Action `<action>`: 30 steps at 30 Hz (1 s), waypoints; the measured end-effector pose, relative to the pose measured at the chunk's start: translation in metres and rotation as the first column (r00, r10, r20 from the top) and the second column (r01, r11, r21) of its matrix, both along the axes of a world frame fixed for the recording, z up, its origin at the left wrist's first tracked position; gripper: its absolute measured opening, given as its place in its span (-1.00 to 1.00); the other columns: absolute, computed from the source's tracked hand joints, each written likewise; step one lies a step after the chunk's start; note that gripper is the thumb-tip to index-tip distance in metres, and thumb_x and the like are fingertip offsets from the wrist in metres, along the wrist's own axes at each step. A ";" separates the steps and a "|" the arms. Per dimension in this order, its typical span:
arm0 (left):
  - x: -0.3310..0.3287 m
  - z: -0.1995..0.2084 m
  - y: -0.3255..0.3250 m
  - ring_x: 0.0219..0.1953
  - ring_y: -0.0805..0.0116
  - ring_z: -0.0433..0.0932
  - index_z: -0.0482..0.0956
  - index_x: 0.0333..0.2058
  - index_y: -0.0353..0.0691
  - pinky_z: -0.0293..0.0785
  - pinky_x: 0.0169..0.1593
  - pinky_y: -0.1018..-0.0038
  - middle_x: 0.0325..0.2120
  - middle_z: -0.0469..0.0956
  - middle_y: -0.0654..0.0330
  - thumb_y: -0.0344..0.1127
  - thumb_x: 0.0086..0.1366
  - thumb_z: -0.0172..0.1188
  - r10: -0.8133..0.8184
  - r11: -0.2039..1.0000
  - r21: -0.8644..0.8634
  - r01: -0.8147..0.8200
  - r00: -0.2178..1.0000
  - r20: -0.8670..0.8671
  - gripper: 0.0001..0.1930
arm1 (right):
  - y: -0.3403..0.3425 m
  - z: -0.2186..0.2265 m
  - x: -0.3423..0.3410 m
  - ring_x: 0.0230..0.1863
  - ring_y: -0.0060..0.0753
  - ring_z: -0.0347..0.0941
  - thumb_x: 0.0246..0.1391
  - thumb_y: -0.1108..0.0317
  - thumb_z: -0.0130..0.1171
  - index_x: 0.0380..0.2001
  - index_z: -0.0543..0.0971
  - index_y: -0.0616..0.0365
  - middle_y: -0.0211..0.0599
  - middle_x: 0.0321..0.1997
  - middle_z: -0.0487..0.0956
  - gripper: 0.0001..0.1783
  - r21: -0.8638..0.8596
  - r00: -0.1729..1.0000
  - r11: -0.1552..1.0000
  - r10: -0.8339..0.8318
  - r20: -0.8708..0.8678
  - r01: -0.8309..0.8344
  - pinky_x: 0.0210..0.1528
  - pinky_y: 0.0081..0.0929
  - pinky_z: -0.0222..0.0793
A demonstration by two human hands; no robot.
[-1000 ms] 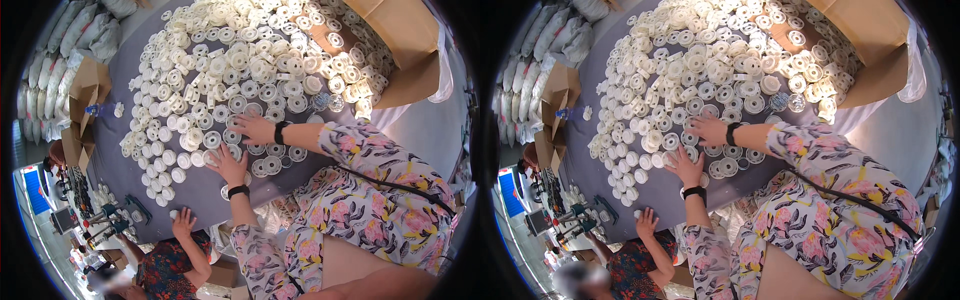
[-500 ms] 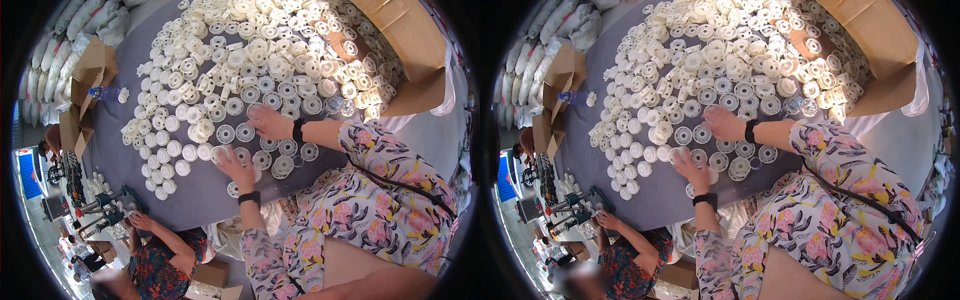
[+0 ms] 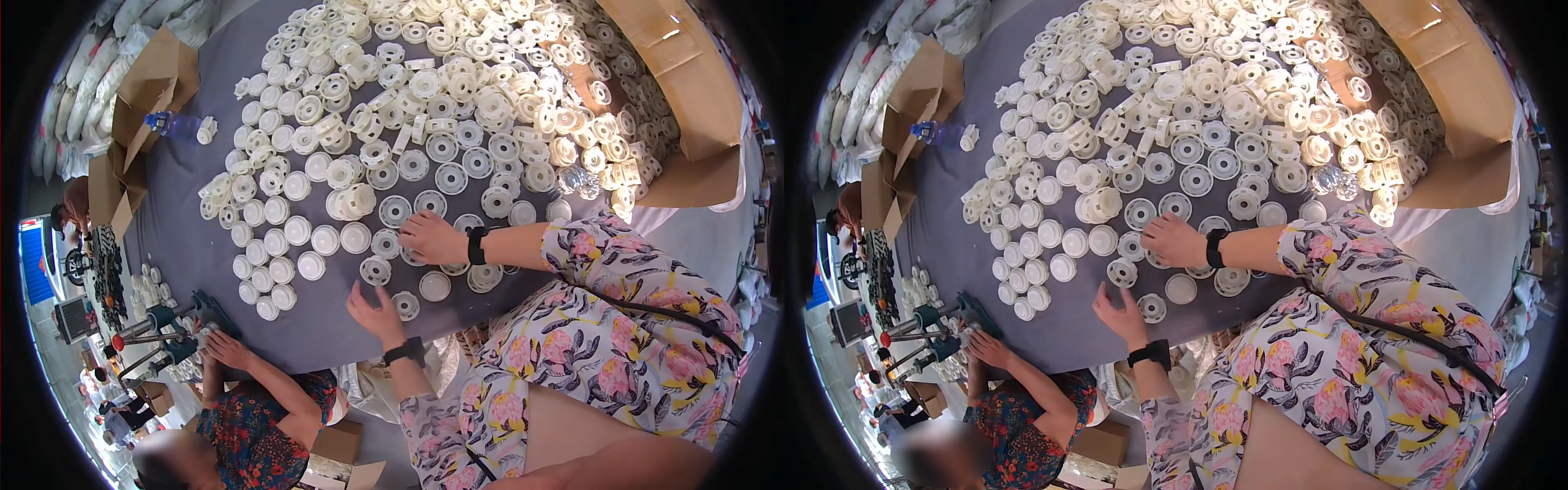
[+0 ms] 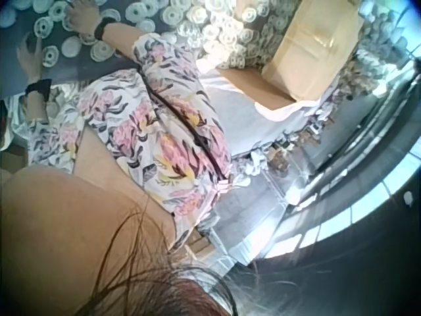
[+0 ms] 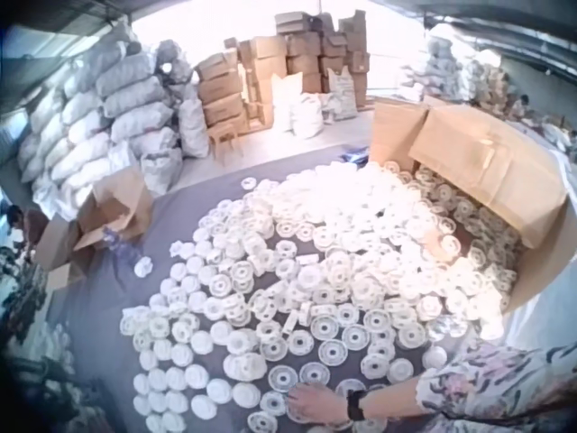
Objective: Manually assembling plastic rings and circular components on a table.
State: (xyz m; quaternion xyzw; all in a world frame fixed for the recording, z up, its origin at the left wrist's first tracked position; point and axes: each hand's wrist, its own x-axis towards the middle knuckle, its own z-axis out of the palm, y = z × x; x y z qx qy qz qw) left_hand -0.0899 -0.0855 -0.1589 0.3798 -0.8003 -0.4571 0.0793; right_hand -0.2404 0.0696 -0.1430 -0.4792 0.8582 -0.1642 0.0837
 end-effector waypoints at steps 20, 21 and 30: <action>0.017 -0.017 -0.029 -0.23 0.34 0.48 0.47 -0.25 -0.27 0.37 -0.18 0.44 -0.27 0.51 0.13 -0.35 0.10 0.27 0.162 0.982 -0.073 -0.175 0.975 -0.154 -0.74 | -0.040 -0.014 0.007 -0.03 -0.22 0.31 -0.29 0.33 0.25 -0.19 0.43 -0.02 -0.26 0.01 0.34 -0.54 0.003 0.991 0.991 0.134 0.020 -0.134 -0.05 -0.26 0.26; 0.015 -0.012 -0.025 -0.23 0.34 0.48 0.47 -0.25 -0.27 0.37 -0.18 0.44 -0.27 0.51 0.13 -0.35 0.10 0.27 0.161 0.982 -0.069 -0.174 0.975 -0.154 -0.74 | -0.039 -0.016 0.005 -0.01 -0.22 0.30 -0.28 0.34 0.24 -0.18 0.43 -0.03 -0.26 0.02 0.34 -0.54 0.026 0.994 0.993 0.111 0.006 -0.111 -0.03 -0.27 0.24; 0.042 0.016 0.047 0.12 0.04 0.26 0.36 0.06 -0.08 0.05 0.17 0.04 0.06 0.31 0.05 -0.19 -0.02 0.31 -0.569 0.809 -0.302 0.505 0.802 -0.181 -0.38 | 0.043 0.039 0.012 0.12 -0.23 0.25 -0.32 0.21 0.32 -0.08 0.41 0.01 -0.27 0.10 0.32 -0.39 0.176 0.947 0.947 0.224 0.230 -0.267 0.03 -0.24 0.19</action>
